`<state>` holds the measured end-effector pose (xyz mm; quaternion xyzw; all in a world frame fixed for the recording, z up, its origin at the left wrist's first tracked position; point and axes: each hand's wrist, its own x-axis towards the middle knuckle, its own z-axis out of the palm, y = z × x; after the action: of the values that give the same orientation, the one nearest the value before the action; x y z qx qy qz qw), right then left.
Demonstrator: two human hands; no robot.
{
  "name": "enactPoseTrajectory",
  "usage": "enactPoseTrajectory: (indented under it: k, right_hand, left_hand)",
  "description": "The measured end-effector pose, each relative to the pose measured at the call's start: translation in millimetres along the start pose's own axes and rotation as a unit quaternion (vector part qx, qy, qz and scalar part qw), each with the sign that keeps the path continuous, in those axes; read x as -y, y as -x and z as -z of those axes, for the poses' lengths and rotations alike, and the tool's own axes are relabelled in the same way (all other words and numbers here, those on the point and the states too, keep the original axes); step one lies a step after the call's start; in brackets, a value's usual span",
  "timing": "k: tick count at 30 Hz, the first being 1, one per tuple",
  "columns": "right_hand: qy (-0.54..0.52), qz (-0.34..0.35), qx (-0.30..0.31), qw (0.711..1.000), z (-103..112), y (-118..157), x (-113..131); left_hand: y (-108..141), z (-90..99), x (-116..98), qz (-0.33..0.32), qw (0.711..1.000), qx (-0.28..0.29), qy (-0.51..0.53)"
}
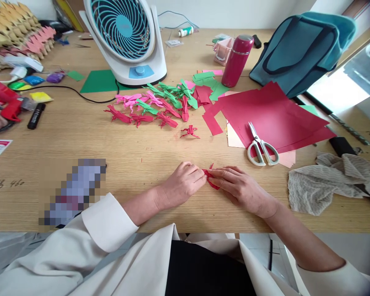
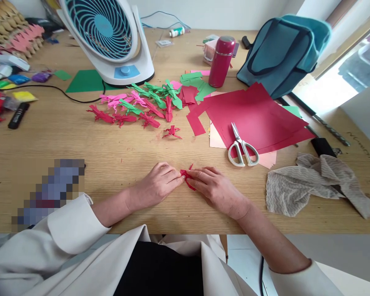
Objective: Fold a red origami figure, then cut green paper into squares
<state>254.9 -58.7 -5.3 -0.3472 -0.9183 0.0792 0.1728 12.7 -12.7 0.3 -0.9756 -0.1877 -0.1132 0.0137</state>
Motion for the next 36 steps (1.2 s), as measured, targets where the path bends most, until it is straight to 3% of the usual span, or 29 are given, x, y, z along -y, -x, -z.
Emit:
enactPoseTrajectory:
  k: [17,36]
  right_hand:
    - [0.009,-0.007,0.000,1.000,0,-1,5]
    - [0.083,-0.062,-0.017,0.994,-3,-11,30]
  left_hand:
    - [10,-4.0,-11,0.076,0.996,-0.013,0.035]
    - [15,-2.7,-13,0.045,0.998,-0.013,0.032]
